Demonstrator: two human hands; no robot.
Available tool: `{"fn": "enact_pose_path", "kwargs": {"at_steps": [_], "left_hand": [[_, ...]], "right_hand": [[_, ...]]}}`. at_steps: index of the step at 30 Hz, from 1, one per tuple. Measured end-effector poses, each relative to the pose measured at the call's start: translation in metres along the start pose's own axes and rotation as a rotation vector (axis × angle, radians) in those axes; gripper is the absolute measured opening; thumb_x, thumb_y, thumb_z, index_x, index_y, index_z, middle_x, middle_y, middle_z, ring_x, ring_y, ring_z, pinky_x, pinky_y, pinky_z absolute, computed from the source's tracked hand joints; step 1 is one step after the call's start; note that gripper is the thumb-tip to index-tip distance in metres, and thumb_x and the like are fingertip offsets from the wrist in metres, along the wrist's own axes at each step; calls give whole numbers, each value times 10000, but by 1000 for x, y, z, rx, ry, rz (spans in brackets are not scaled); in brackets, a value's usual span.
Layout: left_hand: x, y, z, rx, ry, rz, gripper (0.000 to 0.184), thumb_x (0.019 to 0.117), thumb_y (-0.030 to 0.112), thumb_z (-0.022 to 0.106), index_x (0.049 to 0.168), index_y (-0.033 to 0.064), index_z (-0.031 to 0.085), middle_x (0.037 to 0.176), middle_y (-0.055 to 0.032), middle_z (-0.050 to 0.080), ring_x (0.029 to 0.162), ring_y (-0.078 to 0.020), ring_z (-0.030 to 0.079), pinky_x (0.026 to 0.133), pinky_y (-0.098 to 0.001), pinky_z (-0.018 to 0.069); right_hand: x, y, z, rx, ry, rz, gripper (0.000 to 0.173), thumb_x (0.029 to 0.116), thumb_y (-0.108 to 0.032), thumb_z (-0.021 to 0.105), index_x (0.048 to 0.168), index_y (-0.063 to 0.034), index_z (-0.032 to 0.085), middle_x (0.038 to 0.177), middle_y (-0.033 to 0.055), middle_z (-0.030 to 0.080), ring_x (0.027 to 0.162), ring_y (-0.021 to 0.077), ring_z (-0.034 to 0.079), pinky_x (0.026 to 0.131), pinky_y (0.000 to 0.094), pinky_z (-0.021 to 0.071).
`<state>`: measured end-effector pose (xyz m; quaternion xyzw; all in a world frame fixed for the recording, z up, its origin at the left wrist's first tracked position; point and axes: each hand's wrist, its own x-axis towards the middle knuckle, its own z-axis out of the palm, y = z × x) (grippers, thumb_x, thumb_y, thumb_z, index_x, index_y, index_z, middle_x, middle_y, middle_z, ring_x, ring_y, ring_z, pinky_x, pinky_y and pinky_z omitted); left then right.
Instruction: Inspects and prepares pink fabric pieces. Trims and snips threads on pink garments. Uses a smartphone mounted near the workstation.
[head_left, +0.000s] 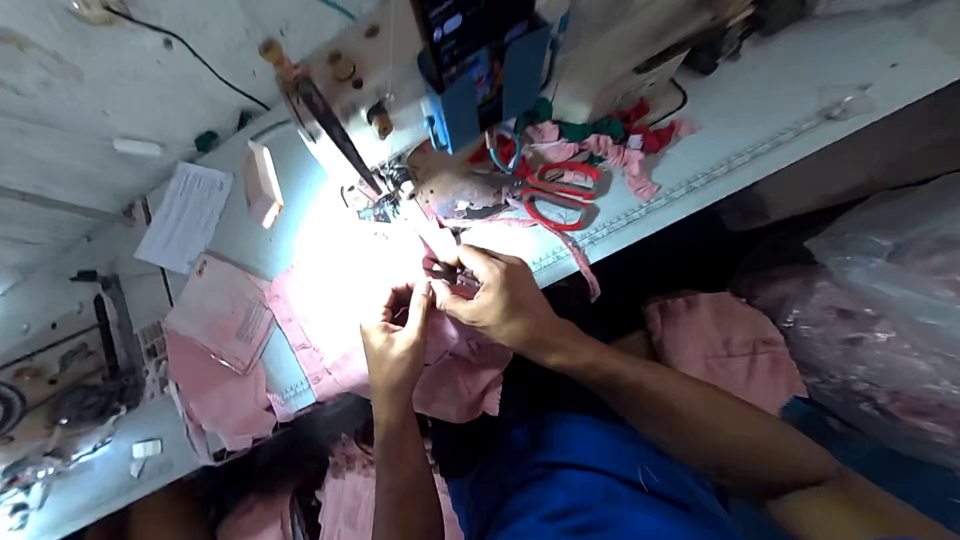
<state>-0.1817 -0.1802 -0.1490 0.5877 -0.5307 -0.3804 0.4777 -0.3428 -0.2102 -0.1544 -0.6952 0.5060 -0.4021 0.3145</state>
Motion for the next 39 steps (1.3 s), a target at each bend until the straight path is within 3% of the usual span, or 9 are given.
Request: {"fn": "enact_pose_path", "kwargs": {"at_steps": [4,8,9,11,13,15,19,25,39], "left_hand": [[-2,2,-3,-71,-65,-4,80,989,83,665,1018,31,718,842,-36,717,729,-109,687,671,-268,598],[1,2,-7,-99,-91,19,76,992,81,668,1023,27,711,857,-43,712,756,-122,691,704,-283,607],[1,1,-7,-111,-81,10,80,992,88,671,1021,26,714,856,-49,712,753,-130,690,705,-290,608],[1,1,-6,-123,-56,-10,84,992,95,672,1018,31,719,849,-48,712,743,-128,688,700,-289,605],[1,3,-5,-145,-37,-26,97,992,100,676,1027,26,728,859,-53,722,749,-131,695,713,-293,610],[1,5,-3,-165,-20,-30,102,986,92,681,1026,16,736,861,-54,727,753,-128,700,717,-292,613],[0,8,2,-160,-16,-14,101,990,74,668,1020,12,743,867,-54,731,753,-123,698,709,-278,608],[-1,10,4,-138,-17,-11,113,995,79,662,1036,16,746,876,-51,734,762,-118,703,712,-271,608],[1,9,5,-121,-19,-4,106,1002,91,647,1012,27,731,855,-46,721,753,-119,694,700,-277,604]], "right_hand": [[3,1,-3,-108,-14,-152,200,883,-245,760,1005,-88,735,901,47,685,721,166,659,556,363,525],[6,-4,-1,215,-91,154,96,963,-206,693,910,-128,680,747,-19,642,620,62,594,529,259,493],[5,-5,-2,233,-87,181,104,977,-229,684,944,-131,681,768,-16,649,638,64,604,545,265,505],[-3,-9,-6,198,-57,149,249,1000,-301,640,1155,-106,632,909,5,657,748,77,630,633,287,549],[-13,-16,-11,201,-57,122,351,1037,-338,521,1291,-97,535,907,-15,603,699,61,588,574,266,524],[-23,-20,-13,207,-77,114,302,1051,-319,478,1253,-105,546,883,-38,597,671,40,568,544,247,498],[-26,-16,-9,127,-76,145,210,1012,-290,567,1123,-117,609,919,-35,671,773,31,638,642,249,546],[-22,-15,-9,81,-71,169,176,992,-297,602,1047,-132,631,795,-53,648,650,21,604,550,228,505],[-13,-8,-2,61,0,77,147,988,-256,618,1028,-115,628,839,-33,676,713,41,644,598,253,536]]}}
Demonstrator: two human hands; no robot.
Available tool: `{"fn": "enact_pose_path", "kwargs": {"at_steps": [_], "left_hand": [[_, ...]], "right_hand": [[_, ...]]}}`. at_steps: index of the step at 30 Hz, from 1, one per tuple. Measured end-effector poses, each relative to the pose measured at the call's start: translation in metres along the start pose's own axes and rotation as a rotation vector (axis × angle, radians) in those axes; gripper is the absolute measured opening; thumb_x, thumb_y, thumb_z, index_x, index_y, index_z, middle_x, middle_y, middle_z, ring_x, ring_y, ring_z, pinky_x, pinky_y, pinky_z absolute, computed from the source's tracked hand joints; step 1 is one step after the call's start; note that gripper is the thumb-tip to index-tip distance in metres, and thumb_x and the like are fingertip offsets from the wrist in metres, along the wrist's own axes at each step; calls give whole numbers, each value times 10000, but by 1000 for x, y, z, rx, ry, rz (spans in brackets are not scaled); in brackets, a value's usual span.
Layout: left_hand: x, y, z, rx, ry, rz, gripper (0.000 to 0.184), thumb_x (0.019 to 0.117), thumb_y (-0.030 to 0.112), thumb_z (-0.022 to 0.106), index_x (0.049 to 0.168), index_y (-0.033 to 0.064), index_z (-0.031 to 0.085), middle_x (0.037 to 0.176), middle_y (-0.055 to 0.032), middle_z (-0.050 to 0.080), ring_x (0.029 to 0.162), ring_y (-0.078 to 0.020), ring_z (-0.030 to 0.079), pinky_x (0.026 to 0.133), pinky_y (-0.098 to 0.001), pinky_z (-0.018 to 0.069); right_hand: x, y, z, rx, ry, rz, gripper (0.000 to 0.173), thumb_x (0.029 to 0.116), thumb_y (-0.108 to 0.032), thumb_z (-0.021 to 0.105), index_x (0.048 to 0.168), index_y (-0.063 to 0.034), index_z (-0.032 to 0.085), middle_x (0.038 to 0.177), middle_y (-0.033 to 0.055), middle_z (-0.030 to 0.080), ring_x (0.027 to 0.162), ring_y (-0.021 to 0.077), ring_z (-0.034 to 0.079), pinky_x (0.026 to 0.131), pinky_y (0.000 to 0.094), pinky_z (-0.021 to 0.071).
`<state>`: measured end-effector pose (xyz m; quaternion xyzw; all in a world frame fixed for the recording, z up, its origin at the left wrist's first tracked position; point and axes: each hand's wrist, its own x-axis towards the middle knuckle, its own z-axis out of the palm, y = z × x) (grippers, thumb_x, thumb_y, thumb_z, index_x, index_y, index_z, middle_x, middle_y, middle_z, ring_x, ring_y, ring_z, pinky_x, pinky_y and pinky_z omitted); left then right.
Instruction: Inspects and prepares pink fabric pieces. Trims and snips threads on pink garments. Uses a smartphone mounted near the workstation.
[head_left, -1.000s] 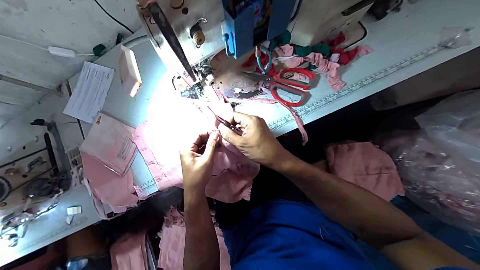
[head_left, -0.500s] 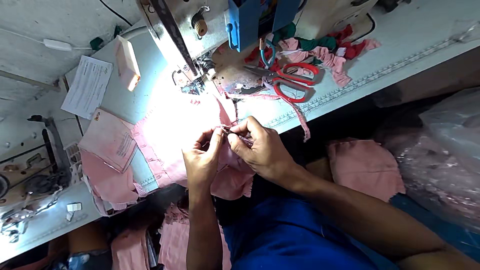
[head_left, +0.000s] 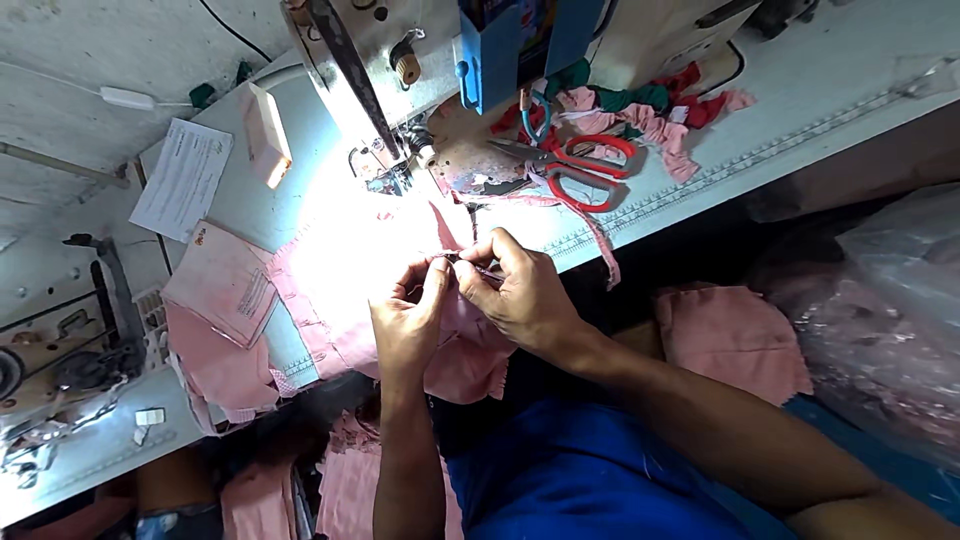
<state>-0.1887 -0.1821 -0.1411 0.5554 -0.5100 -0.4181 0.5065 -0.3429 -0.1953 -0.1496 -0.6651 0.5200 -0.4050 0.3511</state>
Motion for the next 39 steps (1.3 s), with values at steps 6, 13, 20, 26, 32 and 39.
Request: {"fn": "enact_pose_path", "kwargs": {"at_steps": [6,13,20,26,32,39], "left_hand": [[1,-2,-3,15,-3,7,96,994,104,673,1014,34,736,844,-38,723,731,-115,693,690,-277,608],[1,-2,1,9,-1,1,80,991,83,662,1002,33,723,837,-43,711,728,-112,684,677,-266,597],[2,-2,-3,16,-10,5,84,992,97,667,988,33,721,805,-37,705,698,-113,678,660,-269,597],[3,-3,1,41,11,-6,88,989,108,674,996,38,728,829,-44,715,724,-126,692,671,-281,605],[5,-6,-3,64,3,-4,109,967,76,667,943,-9,731,794,-55,723,724,-122,706,701,-273,616],[5,-4,-5,104,5,13,132,963,113,664,947,3,735,808,-53,730,732,-131,716,694,-274,623]], "right_hand": [[10,7,-5,517,-188,255,108,1018,-170,613,962,-77,608,757,31,622,602,101,575,515,237,471],[5,1,-2,225,-72,141,98,991,-216,654,1005,-125,620,844,-33,682,676,30,645,572,219,551],[12,4,-8,901,-306,496,196,1077,-207,531,946,-75,594,695,14,553,458,22,380,417,146,318],[10,5,-3,560,-145,331,124,1014,-183,622,946,-79,621,723,31,615,574,101,563,506,232,461],[13,7,4,588,-165,366,154,995,-218,630,922,-83,648,755,-14,629,663,59,594,619,231,503],[18,1,-5,909,-264,538,172,1056,-174,554,920,-73,589,696,-26,540,502,21,429,447,167,340]]}}
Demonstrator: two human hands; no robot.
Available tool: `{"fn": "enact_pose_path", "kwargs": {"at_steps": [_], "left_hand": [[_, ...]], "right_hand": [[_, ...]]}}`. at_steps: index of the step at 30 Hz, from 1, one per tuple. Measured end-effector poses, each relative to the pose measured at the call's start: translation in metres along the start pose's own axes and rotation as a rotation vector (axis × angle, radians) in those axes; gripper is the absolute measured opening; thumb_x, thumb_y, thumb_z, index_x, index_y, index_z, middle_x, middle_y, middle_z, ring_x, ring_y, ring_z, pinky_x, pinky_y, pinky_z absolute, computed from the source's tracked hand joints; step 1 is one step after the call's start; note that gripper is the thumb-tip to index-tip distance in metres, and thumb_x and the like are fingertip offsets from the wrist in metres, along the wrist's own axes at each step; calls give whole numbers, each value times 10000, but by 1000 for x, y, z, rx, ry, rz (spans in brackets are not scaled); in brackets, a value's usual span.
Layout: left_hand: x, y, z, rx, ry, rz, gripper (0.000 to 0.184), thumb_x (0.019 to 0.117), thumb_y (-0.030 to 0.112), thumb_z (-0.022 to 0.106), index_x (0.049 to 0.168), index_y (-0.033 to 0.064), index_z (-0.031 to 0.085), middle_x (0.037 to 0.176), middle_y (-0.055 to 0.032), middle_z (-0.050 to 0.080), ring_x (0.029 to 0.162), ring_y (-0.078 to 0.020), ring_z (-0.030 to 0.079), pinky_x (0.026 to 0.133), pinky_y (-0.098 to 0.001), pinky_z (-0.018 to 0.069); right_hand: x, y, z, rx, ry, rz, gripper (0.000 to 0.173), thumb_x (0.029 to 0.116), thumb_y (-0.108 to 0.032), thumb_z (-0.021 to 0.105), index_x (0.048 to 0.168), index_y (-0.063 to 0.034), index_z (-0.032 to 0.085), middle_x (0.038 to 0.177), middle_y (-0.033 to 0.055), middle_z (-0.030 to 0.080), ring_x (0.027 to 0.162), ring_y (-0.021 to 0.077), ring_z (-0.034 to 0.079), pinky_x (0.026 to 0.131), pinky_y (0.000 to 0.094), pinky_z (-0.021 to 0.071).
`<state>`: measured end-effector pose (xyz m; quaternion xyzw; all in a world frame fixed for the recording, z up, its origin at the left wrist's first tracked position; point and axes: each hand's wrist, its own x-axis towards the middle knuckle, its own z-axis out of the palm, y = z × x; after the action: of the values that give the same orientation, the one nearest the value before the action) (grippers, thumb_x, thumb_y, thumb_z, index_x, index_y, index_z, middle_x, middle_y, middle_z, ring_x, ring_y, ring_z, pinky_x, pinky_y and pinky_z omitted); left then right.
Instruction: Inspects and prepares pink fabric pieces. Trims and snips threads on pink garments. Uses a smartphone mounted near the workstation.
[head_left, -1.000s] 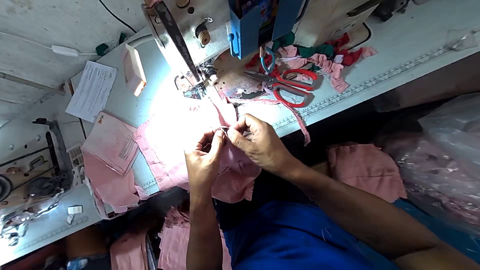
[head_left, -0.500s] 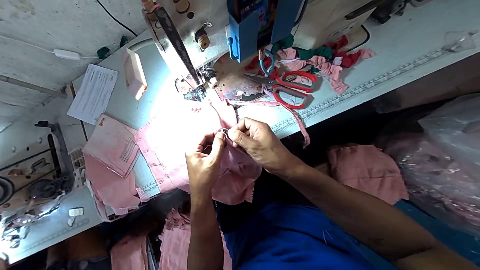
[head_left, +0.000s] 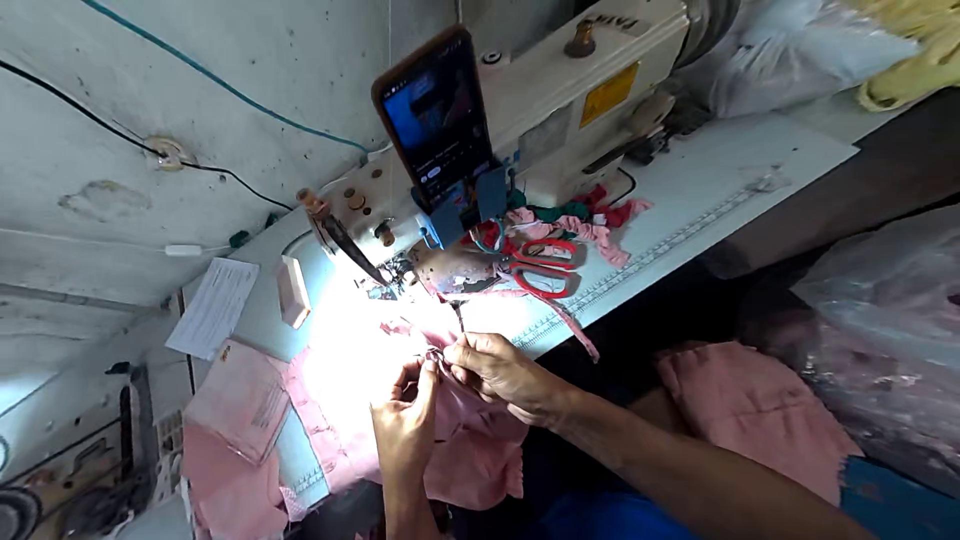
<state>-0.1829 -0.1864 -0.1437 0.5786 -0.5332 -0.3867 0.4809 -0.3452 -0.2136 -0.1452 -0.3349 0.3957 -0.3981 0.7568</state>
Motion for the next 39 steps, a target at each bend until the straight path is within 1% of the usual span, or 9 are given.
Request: {"fn": "enact_pose_path", "kwargs": {"at_steps": [4,7,9,13,17,23,26,34,39], "left_hand": [[-2,-3,0,-31,17,-17,116,951,96,663,942,1,731,805,-46,728,734,-109,709,695,-250,610],[-3,-3,-1,-30,48,-10,123,939,111,678,958,4,736,811,-35,730,732,-87,701,677,-221,594],[-3,-3,-3,-22,50,-11,126,949,119,679,949,7,737,806,-47,729,732,-108,706,685,-241,602],[-6,-4,-5,3,10,10,124,948,114,667,958,9,731,832,-48,734,766,-116,718,710,-257,616],[-8,-8,-10,39,-33,48,128,940,120,660,962,14,728,866,-36,738,796,-109,725,739,-259,625],[-10,-10,-7,-34,0,71,118,949,109,651,965,6,708,861,-45,720,781,-126,714,717,-272,623],[-7,-6,-9,-53,-7,-7,167,964,159,656,1005,1,695,856,-48,719,772,-137,719,716,-294,629],[-6,-6,-10,-40,20,-13,96,942,88,651,917,13,705,773,-38,705,705,-110,696,676,-254,607],[-9,-8,-9,21,-18,43,120,946,132,651,910,40,719,776,-2,707,692,-73,683,658,-225,592]], "right_hand": [[-2,3,-4,-601,114,-203,261,932,-358,674,1025,-114,662,855,-24,668,764,46,635,695,262,534],[-6,2,-4,-848,133,-316,426,874,-503,701,1062,-122,664,824,-1,658,749,110,637,658,349,528],[-6,5,-3,-937,187,-441,397,888,-470,691,1028,-99,691,815,42,681,757,172,662,652,408,533],[2,9,-3,-1053,215,-641,259,945,-354,667,1031,-118,731,858,33,714,743,161,679,627,382,554],[5,6,0,-1236,219,-757,232,873,-318,708,895,-88,693,749,49,658,612,201,642,492,397,488],[8,11,8,-1040,314,-616,316,913,-372,673,958,-61,703,770,73,683,694,214,677,591,431,542],[5,10,7,-1060,273,-599,297,909,-357,671,952,-65,701,747,72,666,669,213,659,574,419,523],[4,13,5,-1180,245,-717,266,855,-324,705,977,-87,716,815,48,689,660,188,660,527,388,506],[4,14,6,-1128,274,-672,233,862,-328,697,896,-98,696,711,30,647,616,176,637,512,383,490]]}}
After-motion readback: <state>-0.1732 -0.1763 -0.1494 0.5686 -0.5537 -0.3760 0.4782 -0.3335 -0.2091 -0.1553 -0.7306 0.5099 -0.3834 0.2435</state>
